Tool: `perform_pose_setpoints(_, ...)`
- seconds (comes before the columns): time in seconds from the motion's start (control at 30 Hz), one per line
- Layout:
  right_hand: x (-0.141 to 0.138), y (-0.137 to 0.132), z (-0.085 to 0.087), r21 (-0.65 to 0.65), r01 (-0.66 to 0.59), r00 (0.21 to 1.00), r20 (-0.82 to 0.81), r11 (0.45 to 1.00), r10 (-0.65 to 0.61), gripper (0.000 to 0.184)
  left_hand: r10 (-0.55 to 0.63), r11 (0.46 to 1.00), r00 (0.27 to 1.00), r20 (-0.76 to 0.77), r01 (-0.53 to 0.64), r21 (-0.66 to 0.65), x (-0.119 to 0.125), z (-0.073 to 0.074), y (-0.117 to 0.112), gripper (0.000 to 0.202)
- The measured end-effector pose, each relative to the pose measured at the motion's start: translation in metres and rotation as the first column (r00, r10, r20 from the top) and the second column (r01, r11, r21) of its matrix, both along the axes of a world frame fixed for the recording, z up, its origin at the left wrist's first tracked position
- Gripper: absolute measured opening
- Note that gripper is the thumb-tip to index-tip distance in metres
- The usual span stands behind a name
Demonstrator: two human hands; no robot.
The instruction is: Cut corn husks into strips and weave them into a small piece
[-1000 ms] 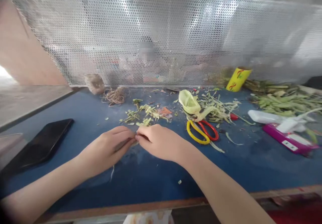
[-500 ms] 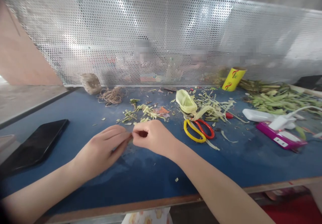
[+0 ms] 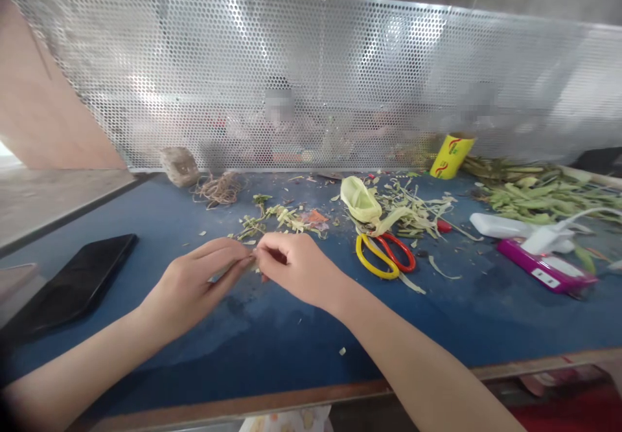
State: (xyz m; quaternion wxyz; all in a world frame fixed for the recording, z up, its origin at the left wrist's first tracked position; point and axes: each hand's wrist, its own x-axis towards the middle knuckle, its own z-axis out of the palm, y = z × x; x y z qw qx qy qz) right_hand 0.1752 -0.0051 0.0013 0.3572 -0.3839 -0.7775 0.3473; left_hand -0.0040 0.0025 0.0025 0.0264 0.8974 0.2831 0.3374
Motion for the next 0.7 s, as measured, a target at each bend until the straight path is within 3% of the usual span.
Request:
perform_pose_setpoints(0.13,0.003,-0.001,0.002,0.015,-0.028,0.991,0.128,0.999,0.026,0.020,0.036,0.977,0.998,-0.047,-0.045,-0.206,0.000,0.004,0.003,0.015)
perform_pose_setpoints(0.23,0.008,0.002,0.008,0.094,0.046,0.954,0.293,0.994,-0.072,0.025,0.113,0.904,0.992,-0.057,-0.127,-0.408,0.001,0.007,0.004,0.018)
perform_pose_setpoints(0.3,0.018,0.009,0.011,0.166,0.227,0.820,0.499,0.960,-0.280,0.027,0.169,0.818,0.985,-0.033,-0.159,-0.552,0.002,0.008,0.005,0.023)
perform_pose_setpoints(0.33,0.026,0.013,0.011,0.205,0.341,0.694,0.603,0.917,-0.393,0.027,0.194,0.771,0.981,-0.016,-0.162,-0.616,0.002,0.008,0.006,0.025)
perform_pose_setpoints(0.37,0.034,0.018,0.010,0.242,0.466,0.495,0.726,0.851,-0.478,0.026,0.211,0.725,0.977,-0.001,-0.157,-0.671,0.002,0.008,0.006,0.027)
perform_pose_setpoints(0.43,0.054,0.029,0.005,0.225,0.584,0.336,0.808,0.780,-0.484,0.021,0.226,0.655,0.974,0.030,-0.128,-0.745,0.001,0.008,0.008,0.028)
perform_pose_setpoints(0.5,0.072,0.039,-0.002,0.184,0.674,0.236,0.864,0.715,-0.445,0.017,0.225,0.619,0.973,0.057,-0.097,-0.779,0.001,0.006,0.009,0.027)
perform_pose_setpoints(0.7,0.097,0.051,-0.010,0.141,0.751,0.149,0.915,0.644,-0.375,0.024,0.233,0.608,0.969,0.081,-0.080,-0.790,0.001,0.003,0.011,0.025)
